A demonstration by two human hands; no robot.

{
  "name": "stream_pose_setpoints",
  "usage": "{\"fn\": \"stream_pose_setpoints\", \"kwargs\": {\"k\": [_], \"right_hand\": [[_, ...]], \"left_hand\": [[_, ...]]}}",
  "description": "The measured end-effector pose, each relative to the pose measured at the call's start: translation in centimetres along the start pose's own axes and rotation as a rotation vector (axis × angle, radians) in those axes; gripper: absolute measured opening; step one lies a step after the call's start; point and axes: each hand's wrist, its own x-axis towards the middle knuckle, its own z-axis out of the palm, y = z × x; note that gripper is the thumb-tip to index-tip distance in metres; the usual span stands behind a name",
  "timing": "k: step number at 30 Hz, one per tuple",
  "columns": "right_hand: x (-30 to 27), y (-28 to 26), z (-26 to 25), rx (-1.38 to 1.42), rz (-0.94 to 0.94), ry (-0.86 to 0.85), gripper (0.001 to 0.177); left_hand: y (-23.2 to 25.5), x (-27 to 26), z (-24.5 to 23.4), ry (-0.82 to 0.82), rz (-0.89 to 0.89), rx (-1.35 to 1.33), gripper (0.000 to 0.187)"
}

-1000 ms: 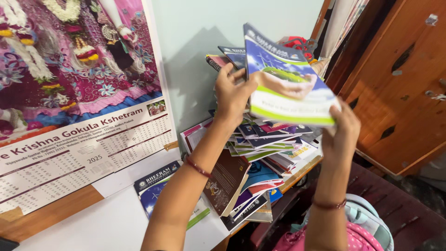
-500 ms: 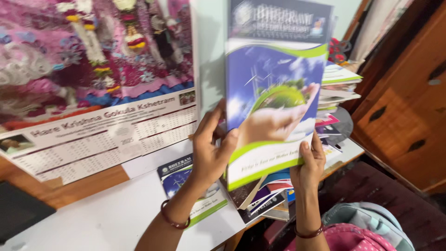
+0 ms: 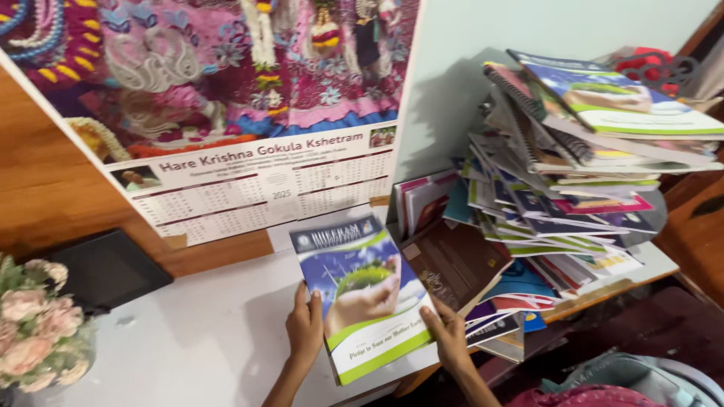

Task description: The person organizes a disorganized pile of books and papers on a desk. They pick up individual items, briefly flip through pages, and place them into a new, neat stack on the right side of the desk. The task involves handling various booklets, notebooks, and loose papers.

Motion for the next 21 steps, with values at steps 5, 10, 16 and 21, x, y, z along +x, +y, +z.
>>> {"fn": "stream_pose_setpoints", "kwargs": {"k": [5,10,16,21], "right_hand": [[1.2,8.8,0.5,-0.068,0.046,0.003,0.064],[3.8,11.3,0.2,-0.144,0.018,0.074,0.059],[7.4,10.3,0.8,-0.371,-0.091,0.108,0.044],[10.5,9.8,1.9,-0.928,-0.103,0.107,0.048]], "left_hand": [[-12.2,-0.4,4.6,0.005,-0.070,0.101,0.046],[-13.9,0.9,7.7,-0.068,-0.088,0.110,0.048],[-12.4,5.4,10.8,-0.210,-0.091,0.254,0.058],[-11.6,6.5,12.5,-0.289,-0.137,0.376,0.067]]}}
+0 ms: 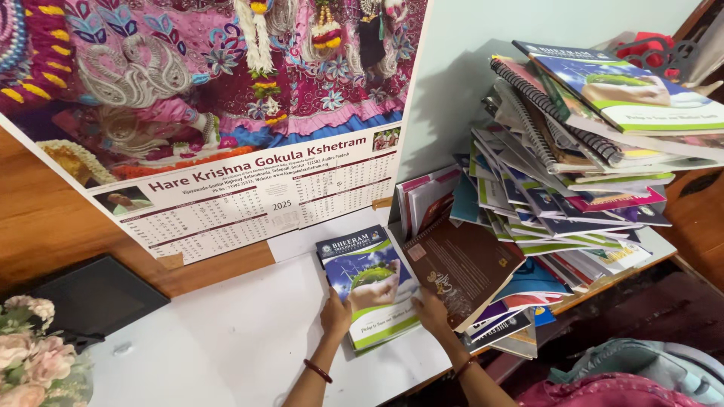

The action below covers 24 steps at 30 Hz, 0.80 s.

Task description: The person organizes a disorganized pile of books and papers on a desk. They pick up individual items, briefly flip through pages, and place them into a new, neat stack on the right side of the desk. The task involves handling various booklets, notebooks, and loose papers.

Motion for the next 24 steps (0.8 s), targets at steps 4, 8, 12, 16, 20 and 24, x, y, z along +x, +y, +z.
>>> {"fn": "stream_pose_setpoints", "kwargs": {"k": [4,8,12,16,20,24], "right_hand": [[1.7,-0.6,0.5,-0.159,-0.061,-0.126,0.061],[2.7,-0.8,0.9,-0.302,-0.200,-0.177,0.084],[2.8,-0.6,1.0,-0.178,-0.087,-0.251,0.088],[3.3,-0.9,1.5,-0.171,-0.060,-0.239,0.085],[3.0,-1.2,2.2,-0.284,-0.129,-0.135,0.091],[2.9,-1.2,2.2,-0.277,-0.037,-0.232,0.097]], "left_hand": [[0.3,-0.6,0.9,0.000,-0.102,0.080,0.060],[0.4,-0.9,1.3,0.008,-0.116,0.006,0.065],[1.2,-1.5,2.4,0.181,0.044,-0.052,0.078],[1.8,-1.9,3.1,0.237,0.005,-0.441,0.081],[1.1,-1.4,2.1,-0.064,-0.328,-0.878,0.074],[1.0,-1.6,1.9,-0.141,-0.383,-0.905,0.088]]}}
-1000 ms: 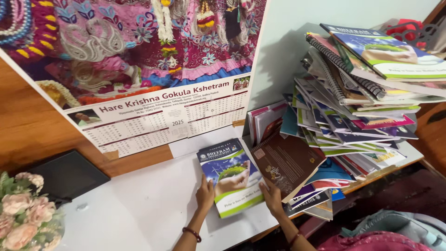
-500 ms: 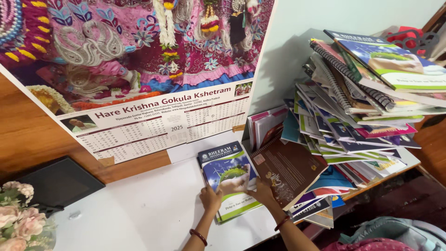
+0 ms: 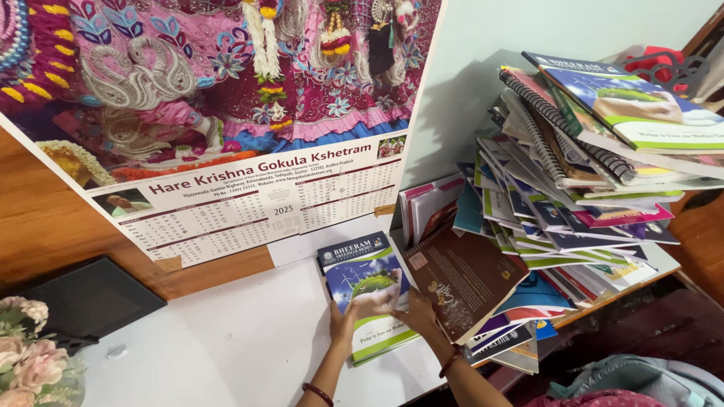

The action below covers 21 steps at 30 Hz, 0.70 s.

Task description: The person organizes a disorganized pile of books and papers on a desk. They pick up individual items, briefly flip through pages, and place them into a new, neat stack on the right side of the desk. The task involves handling various booklets, notebooks, and loose papers.

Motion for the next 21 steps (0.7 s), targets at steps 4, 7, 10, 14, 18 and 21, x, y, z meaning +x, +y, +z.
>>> {"fn": "stream_pose_setpoints", "kwargs": {"k": [4,7,10,14,18,21], "right_hand": [[0.5,-0.3,-1.2,0.010,-0.089,-0.082,0.096],[-0.4,-1.2,-3.2,0.038,-0.267,0.162,0.083],[-3.6,-4.3,-10.0,0.262,-0.392,0.448,0.056],[-9.0,-5.0,-25.8,0.289,-0.461,0.854,0.026],[-10.1,1.0,-40.5,0.175,-0.410,1.412,0.013],[-7.8,7.3,-49.3,0.174,-0.260,1.541,0.021]], "left_hand": [[0.1,0.4,0.6,0.028,0.116,0.289,0.106],[0.8,1.3,2.2,0.166,0.229,0.590,0.108],[4.6,1.4,5.8,0.183,0.578,0.539,0.104],[17.1,-5.7,12.0,-0.054,0.898,0.262,0.083],[30.1,-16.2,18.0,-0.186,1.328,0.197,0.059],[35.8,-21.9,23.1,-0.233,1.620,0.244,0.057]]}}
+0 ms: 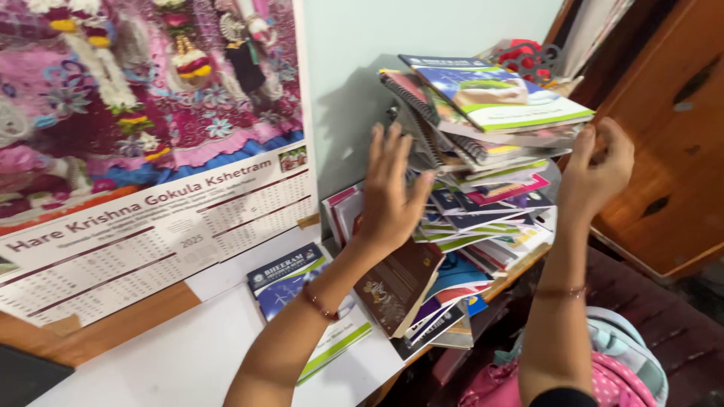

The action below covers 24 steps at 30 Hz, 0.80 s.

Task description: The person organizes a disorganized pile of books and papers on a desk. They pick up individual items, briefly flip through pages, and place them into a new, neat stack on the right side of the desk. The task involves handling various booklets, notebooks, and loose papers.

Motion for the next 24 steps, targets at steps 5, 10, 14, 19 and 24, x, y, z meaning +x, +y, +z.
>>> {"fn": "stream_pose_setpoints", "kwargs": {"k": [5,10,14,19,24], "right_hand": [[7.2,10.4,3.7,-0.107,0.475,-0.423,0.057],[8.6,12.3,4.2,0.183,0.575,-0.561,0.036],[9.2,10.2,3.7,0.037,0.379,-0.415,0.025],[10.1,5.8,0.9,0.275,0.368,-0.263,0.021],[8.4,0.0,-3.5,0.787,0.518,-0.167,0.019]], "left_hand": [[4.3,5.5,6.8,-0.127,0.108,0.315,0.069],[4.0,6.0,10.5,-0.306,0.006,0.458,0.070],[3.9,5.5,10.9,-0.288,0.027,0.467,0.067],[4.4,5.1,10.6,-0.290,0.057,0.418,0.066],[5.2,3.9,10.0,-0.112,-0.029,0.096,0.073]]}}
